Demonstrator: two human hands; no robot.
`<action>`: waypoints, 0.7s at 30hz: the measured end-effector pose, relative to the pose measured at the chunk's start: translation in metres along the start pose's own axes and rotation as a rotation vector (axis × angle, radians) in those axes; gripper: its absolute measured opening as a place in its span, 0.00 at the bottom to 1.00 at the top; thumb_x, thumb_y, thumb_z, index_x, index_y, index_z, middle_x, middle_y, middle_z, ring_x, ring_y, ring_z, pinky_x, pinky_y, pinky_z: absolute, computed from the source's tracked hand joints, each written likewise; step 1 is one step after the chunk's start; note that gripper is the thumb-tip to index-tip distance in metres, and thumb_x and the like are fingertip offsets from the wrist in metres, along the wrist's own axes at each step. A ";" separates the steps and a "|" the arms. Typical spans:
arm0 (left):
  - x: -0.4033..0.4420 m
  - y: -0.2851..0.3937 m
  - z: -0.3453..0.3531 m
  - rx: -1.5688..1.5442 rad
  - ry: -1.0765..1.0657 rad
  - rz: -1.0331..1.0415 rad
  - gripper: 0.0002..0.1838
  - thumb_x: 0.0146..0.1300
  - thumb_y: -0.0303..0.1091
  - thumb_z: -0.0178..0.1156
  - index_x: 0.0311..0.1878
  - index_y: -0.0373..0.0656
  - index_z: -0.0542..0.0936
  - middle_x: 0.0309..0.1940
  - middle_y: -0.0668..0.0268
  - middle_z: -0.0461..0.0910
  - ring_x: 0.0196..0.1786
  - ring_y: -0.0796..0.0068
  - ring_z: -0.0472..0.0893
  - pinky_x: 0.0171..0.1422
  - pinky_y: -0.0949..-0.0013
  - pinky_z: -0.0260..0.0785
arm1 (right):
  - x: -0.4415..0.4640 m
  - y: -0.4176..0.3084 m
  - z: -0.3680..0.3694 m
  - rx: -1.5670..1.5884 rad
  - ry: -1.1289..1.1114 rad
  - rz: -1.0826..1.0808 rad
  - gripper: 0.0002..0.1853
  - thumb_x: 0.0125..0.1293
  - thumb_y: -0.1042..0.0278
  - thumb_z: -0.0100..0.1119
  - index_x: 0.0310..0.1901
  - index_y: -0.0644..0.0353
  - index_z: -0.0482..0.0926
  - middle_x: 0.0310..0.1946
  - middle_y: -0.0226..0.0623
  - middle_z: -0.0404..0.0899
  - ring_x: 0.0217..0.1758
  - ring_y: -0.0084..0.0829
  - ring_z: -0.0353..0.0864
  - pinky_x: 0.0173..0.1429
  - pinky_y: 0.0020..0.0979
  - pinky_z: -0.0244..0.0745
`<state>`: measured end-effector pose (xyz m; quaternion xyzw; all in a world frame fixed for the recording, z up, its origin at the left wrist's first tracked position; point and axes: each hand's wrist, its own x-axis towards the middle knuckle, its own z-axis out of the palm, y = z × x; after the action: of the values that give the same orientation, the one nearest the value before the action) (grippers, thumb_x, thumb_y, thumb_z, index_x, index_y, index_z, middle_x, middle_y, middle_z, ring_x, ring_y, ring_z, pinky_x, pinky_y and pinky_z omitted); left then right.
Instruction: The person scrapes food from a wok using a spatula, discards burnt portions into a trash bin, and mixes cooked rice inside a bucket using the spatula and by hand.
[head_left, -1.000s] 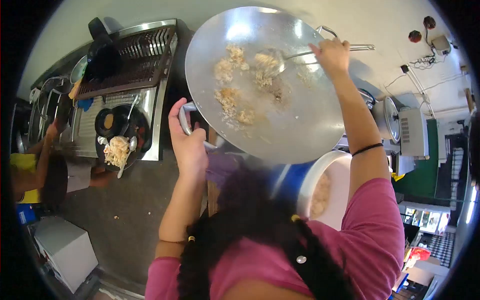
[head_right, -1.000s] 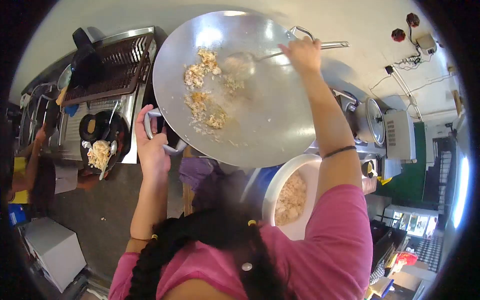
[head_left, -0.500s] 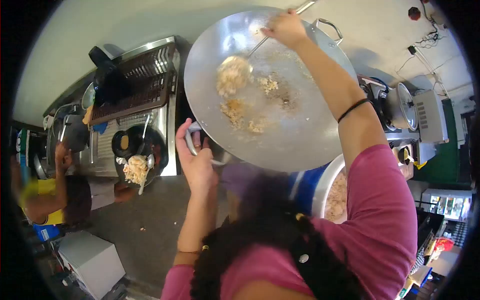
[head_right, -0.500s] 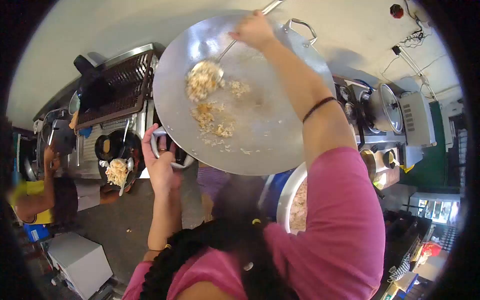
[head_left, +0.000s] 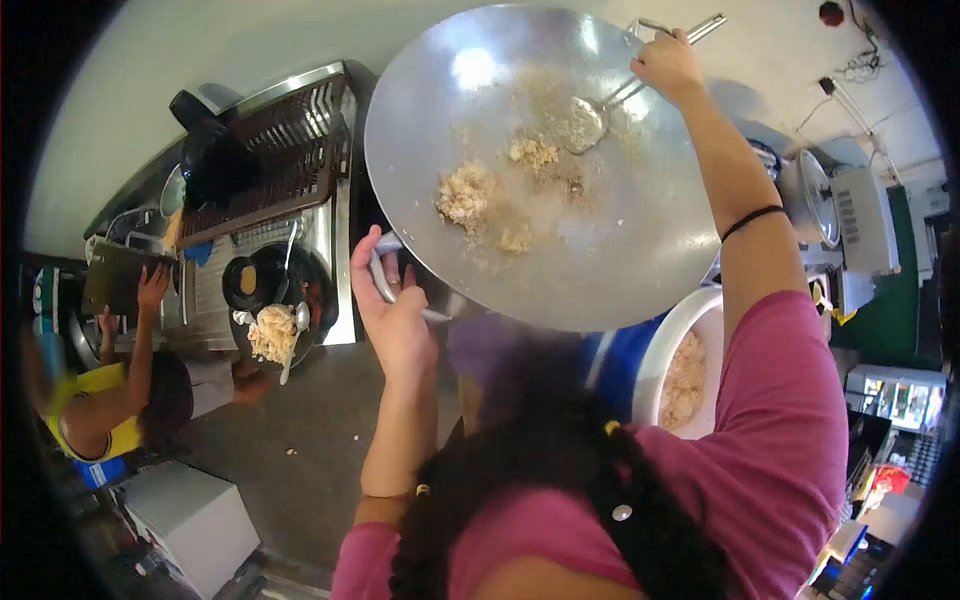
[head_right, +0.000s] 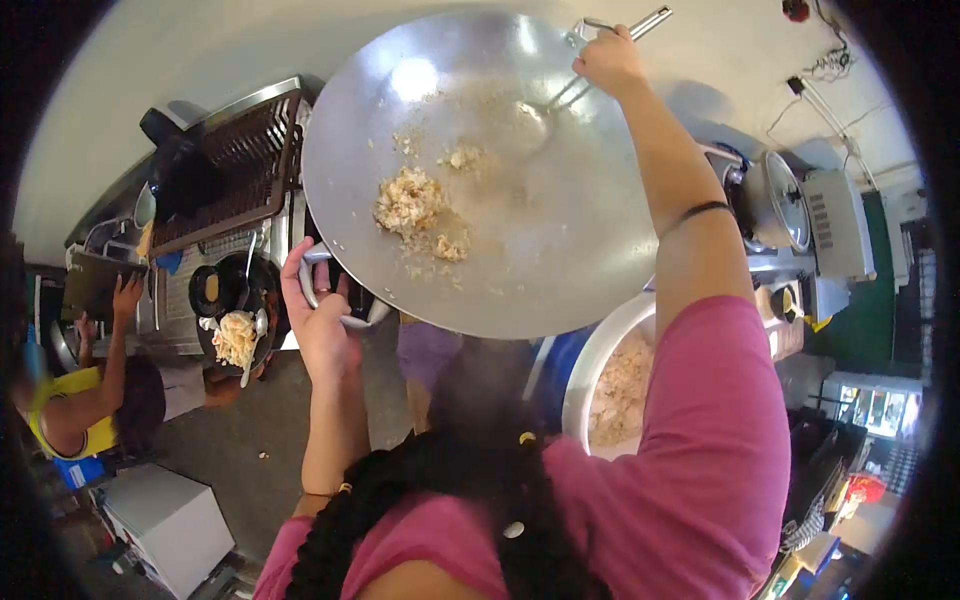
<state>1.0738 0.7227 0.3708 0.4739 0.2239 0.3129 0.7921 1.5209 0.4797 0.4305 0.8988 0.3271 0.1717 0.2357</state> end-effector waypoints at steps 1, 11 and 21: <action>-0.002 0.003 0.006 -0.011 0.032 0.013 0.45 0.41 0.07 0.42 0.69 0.45 0.67 0.74 0.66 0.62 0.76 0.63 0.62 0.79 0.55 0.52 | -0.003 -0.004 0.010 0.017 0.028 -0.002 0.15 0.65 0.51 0.56 0.31 0.51 0.88 0.33 0.30 0.86 0.48 0.34 0.80 0.65 0.42 0.64; -0.001 0.001 0.004 0.002 -0.043 0.038 0.45 0.40 0.11 0.44 0.69 0.46 0.67 0.70 0.63 0.65 0.73 0.66 0.65 0.74 0.54 0.57 | -0.019 -0.126 0.016 0.281 -0.015 -0.160 0.19 0.70 0.45 0.51 0.32 0.43 0.89 0.26 0.32 0.83 0.41 0.35 0.82 0.61 0.45 0.63; -0.003 0.004 0.004 0.106 -0.005 0.016 0.43 0.42 0.12 0.46 0.69 0.46 0.67 0.70 0.65 0.65 0.73 0.67 0.65 0.73 0.54 0.57 | -0.049 -0.172 0.029 0.579 -0.054 -0.073 0.21 0.68 0.42 0.55 0.34 0.46 0.91 0.27 0.34 0.85 0.35 0.41 0.84 0.66 0.46 0.62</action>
<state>1.0736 0.7198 0.3770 0.5177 0.2347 0.3057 0.7639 1.4111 0.5542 0.3067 0.9206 0.3883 0.0384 -0.0160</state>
